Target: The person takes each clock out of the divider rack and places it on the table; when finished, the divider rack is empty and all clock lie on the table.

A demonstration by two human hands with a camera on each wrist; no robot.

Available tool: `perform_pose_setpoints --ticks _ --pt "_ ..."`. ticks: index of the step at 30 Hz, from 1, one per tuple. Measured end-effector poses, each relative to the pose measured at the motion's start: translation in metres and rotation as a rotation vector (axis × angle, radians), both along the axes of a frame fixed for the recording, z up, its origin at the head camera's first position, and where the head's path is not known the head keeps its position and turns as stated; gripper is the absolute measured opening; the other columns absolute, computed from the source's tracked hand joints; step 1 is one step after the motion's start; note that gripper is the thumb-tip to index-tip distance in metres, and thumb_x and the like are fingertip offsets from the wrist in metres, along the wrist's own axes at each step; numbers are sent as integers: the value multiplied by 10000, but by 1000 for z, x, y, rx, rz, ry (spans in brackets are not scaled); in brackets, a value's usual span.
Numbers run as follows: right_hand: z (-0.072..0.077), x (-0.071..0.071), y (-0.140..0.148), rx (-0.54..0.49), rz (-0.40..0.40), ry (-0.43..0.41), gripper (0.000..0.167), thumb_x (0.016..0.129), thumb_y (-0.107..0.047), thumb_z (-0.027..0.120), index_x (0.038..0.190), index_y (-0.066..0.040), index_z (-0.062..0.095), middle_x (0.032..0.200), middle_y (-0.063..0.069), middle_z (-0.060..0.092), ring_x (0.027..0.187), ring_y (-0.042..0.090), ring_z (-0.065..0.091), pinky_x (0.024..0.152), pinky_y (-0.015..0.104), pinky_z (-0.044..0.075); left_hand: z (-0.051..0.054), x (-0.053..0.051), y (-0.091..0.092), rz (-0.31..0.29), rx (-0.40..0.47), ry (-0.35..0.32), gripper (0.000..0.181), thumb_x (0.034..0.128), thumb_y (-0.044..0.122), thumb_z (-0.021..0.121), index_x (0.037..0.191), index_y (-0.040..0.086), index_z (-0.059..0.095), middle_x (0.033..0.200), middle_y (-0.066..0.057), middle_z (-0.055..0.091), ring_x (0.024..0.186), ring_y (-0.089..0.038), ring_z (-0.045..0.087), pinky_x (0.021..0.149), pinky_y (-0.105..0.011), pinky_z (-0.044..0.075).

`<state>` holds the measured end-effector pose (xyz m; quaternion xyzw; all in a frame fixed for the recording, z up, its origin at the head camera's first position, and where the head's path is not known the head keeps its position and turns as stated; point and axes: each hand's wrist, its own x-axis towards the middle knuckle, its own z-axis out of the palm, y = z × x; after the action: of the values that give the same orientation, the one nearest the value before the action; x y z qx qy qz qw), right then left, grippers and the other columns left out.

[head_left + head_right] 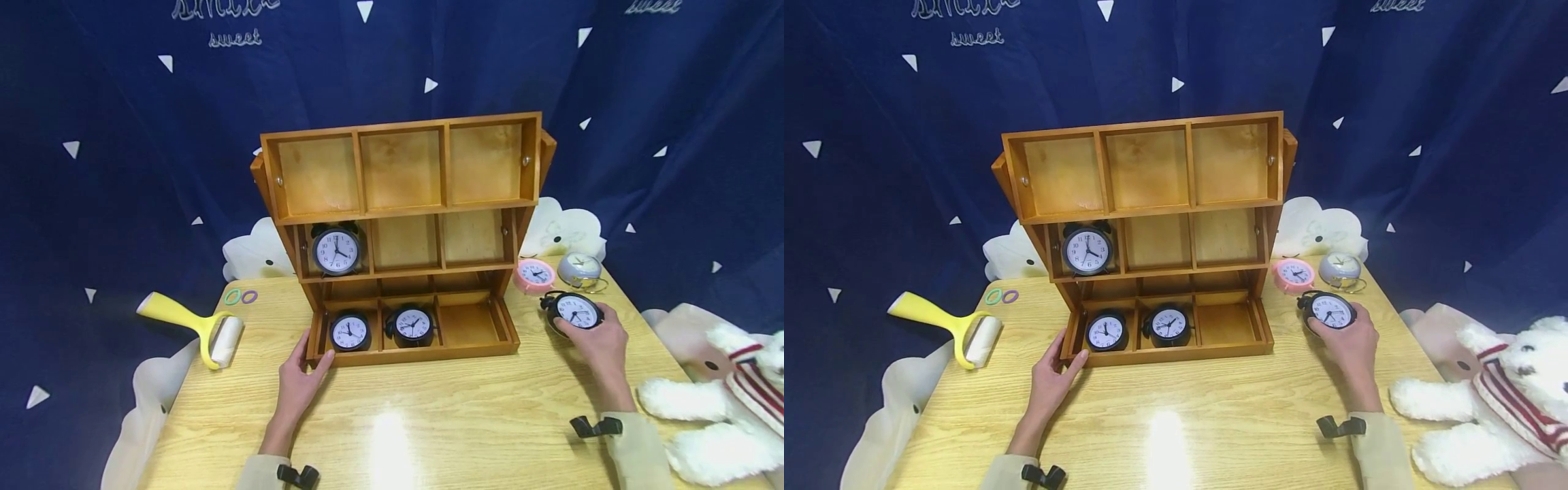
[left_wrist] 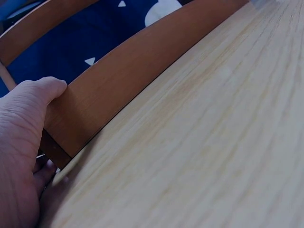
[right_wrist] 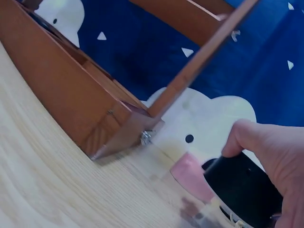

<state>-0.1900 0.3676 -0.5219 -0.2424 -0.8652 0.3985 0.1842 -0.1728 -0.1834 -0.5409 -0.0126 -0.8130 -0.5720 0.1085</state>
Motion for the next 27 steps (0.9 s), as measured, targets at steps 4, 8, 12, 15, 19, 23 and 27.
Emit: perform_pose_setpoints --ticks 4,8,12,15,19,23,27 --pt "-3 -5 9 -67 -86 -35 923 806 -327 858 1531 36 418 1406 333 543 1264 474 502 1034 586 436 -11 -5 -2 3 8 6 747 950 136 787 1557 -70 404 1460 -306 551 1289 -393 600 1067 -477 491" --pt "-7 -9 18 -128 -154 -42 966 812 -355 846 1564 22 373 1434 331 517 1283 463 484 1058 589 431 -30 -13 -6 11 24 9 762 951 159 791 1580 -20 399 1466 -286 558 1293 -390 602 1077 -486 485" --pt "-12 -12 27 -166 -200 -45 1002 818 -390 836 1588 13 338 1473 329 494 1324 465 470 1111 590 417 -41 -17 -10 19 9 26 765 949 203 801 1586 24 417 1460 -257 579 1281 -372 619 1067 -421 504" --pt "-14 -11 33 -186 -228 -58 1033 818 -418 827 1605 8 309 1511 331 463 1359 479 446 1140 609 394 -44 -18 -11 17 3 49 763 945 222 806 1580 28 430 1448 -253 591 1267 -382 629 1048 -355 520" --pt "-18 -9 40 -190 -256 -81 1068 814 -451 819 1616 7 281 1541 334 429 1385 496 417 1154 631 373 -44 -17 -11 13 13 55 763 942 231 810 1578 33 436 1454 -248 588 1276 -383 622 1057 -364 510" --pt "-21 -9 47 -173 -248 -87 1072 815 -448 823 1609 29 284 1529 349 438 1371 506 429 1144 631 379 -44 -17 -11 15 19 38 766 941 215 810 1582 37 430 1470 -245 574 1298 -370 607 1076 -376 486" --pt "-21 -8 51 -129 -221 -117 1039 826 -435 818 1573 83 315 1475 379 468 1320 526 461 1102 634 402 -38 -16 -8 20 34 17 756 941 167 805 1579 18 426 1440 -260 595 1227 -339 635 1010 -210 510"
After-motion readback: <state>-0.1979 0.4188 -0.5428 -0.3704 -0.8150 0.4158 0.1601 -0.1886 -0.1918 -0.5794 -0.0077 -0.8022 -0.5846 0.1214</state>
